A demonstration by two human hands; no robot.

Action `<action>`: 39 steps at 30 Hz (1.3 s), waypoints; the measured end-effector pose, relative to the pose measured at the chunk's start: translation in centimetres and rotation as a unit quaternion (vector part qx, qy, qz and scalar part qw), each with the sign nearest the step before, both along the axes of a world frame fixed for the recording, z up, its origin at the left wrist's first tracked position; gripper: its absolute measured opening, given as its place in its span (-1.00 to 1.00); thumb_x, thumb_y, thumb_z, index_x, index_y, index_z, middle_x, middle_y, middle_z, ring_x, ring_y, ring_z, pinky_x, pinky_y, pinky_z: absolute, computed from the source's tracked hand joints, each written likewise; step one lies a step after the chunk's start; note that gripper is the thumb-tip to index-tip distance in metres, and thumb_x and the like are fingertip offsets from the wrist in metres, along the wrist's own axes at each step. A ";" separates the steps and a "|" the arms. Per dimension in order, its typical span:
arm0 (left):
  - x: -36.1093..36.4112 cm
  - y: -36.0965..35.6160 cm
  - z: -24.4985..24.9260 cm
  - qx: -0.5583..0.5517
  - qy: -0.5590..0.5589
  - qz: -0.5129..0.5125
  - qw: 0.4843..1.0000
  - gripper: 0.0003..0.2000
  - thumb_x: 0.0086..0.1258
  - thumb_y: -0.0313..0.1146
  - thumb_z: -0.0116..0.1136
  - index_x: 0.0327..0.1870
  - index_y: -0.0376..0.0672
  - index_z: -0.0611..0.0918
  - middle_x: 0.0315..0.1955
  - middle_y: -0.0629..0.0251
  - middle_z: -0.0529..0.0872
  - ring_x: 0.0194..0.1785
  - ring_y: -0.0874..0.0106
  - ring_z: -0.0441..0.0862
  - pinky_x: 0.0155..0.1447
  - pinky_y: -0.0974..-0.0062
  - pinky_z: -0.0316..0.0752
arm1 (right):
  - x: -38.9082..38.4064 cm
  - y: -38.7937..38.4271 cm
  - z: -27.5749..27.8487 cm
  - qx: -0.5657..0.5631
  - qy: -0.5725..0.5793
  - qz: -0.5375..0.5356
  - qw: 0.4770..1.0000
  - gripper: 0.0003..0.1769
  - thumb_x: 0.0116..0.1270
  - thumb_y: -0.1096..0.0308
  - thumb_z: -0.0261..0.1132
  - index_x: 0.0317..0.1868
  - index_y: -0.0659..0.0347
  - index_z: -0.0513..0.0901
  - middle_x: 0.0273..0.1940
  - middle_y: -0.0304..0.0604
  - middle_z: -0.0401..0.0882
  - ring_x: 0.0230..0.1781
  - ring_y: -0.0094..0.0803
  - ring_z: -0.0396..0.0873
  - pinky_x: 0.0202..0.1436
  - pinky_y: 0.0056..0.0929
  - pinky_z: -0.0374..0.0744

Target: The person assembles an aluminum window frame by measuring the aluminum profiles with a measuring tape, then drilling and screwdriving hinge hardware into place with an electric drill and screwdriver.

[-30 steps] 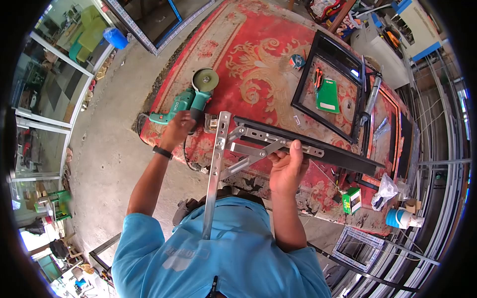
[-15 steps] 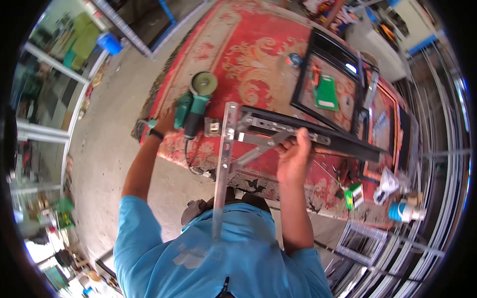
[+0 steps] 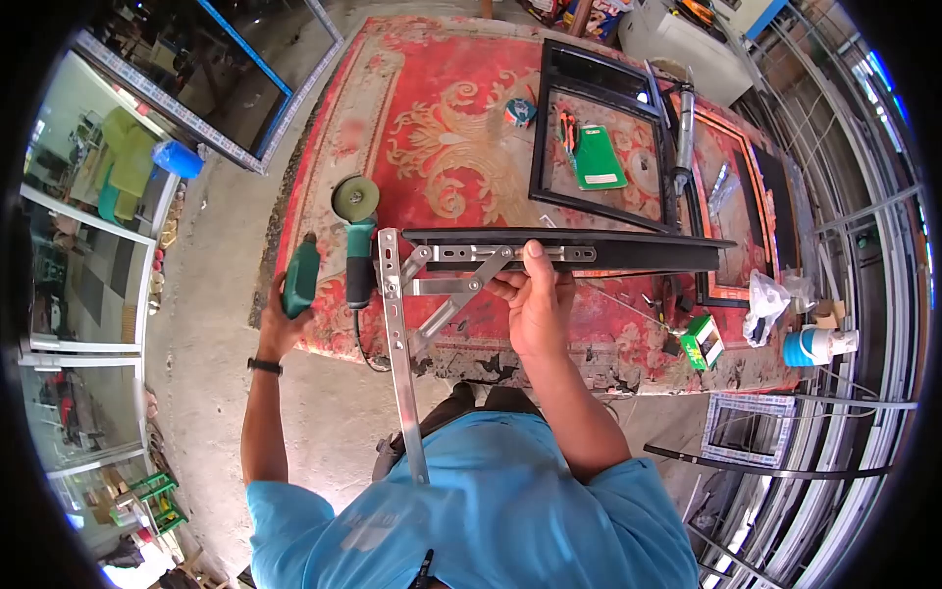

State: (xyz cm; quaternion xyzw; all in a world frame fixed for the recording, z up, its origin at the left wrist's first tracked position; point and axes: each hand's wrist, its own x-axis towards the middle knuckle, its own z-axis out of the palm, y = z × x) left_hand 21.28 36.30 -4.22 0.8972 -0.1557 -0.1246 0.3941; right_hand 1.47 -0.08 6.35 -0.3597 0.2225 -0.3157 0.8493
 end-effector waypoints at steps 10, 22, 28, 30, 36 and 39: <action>-6.4 1.6 4.0 -0.052 -0.132 0.092 0.986 -0.07 0.14 -0.29 0.54 0.52 -0.26 0.21 0.03 -0.03 0.70 0.01 0.22 0.72 0.11 0.29 0.62 | -1.2 0.8 -0.2 0.009 -0.019 0.015 1.000 -0.83 0.47 0.22 0.35 -0.16 0.11 0.60 -0.21 -0.09 0.78 -0.29 -0.32 0.81 -0.23 -0.24 0.84; -5.9 -1.7 -6.9 -0.214 0.036 0.230 0.949 -0.24 0.15 -0.36 0.46 0.40 -0.31 0.35 -0.08 0.21 0.66 -0.11 0.36 0.63 -0.01 0.37 0.57 | -2.0 1.1 -0.2 0.002 -0.003 0.023 1.000 -0.82 0.49 0.22 0.35 -0.23 0.10 0.61 -0.24 -0.12 0.77 -0.30 -0.34 0.80 -0.20 -0.21 0.84; -9.6 1.1 8.6 -0.270 0.097 0.151 0.946 -0.62 0.35 -0.38 0.35 0.15 -0.25 0.58 -0.16 0.28 0.76 -0.22 0.49 0.69 -0.17 0.47 0.61 | -2.2 1.0 -0.6 -0.007 -0.016 0.035 0.999 -0.80 0.48 0.20 0.35 -0.20 0.15 0.65 -0.21 -0.10 0.78 -0.25 -0.31 0.81 -0.18 -0.19 0.84; -11.5 2.1 15.3 -0.278 0.053 0.126 0.951 -0.50 0.30 -0.25 0.41 0.19 -0.31 0.57 -0.08 0.11 0.77 -0.20 0.43 0.71 -0.16 0.42 0.65 | -2.2 1.0 -0.5 -0.008 -0.016 0.039 0.999 -0.79 0.49 0.19 0.34 -0.16 0.18 0.65 -0.19 -0.08 0.78 -0.23 -0.28 0.82 -0.18 -0.19 0.84; -15.2 5.0 28.7 -0.203 -0.103 -0.020 0.973 -0.09 0.13 0.37 0.43 0.12 -0.47 0.59 -0.17 0.04 0.76 -0.29 0.41 0.71 -0.38 0.59 0.55 | -2.4 1.6 0.2 -0.007 -0.013 0.016 1.000 -0.77 0.50 0.22 0.32 -0.11 0.23 0.62 -0.19 -0.06 0.77 -0.21 -0.24 0.82 -0.18 -0.18 0.85; -17.4 4.0 32.9 -0.076 -0.145 -0.061 0.985 -0.10 0.14 0.38 0.37 0.09 -0.46 0.62 -0.19 0.05 0.77 -0.31 0.40 0.72 -0.36 0.54 0.58 | -2.6 1.7 -0.4 -0.011 -0.014 0.011 1.000 -0.79 0.49 0.24 0.31 -0.13 0.24 0.61 -0.21 -0.06 0.77 -0.24 -0.27 0.81 -0.19 -0.20 0.85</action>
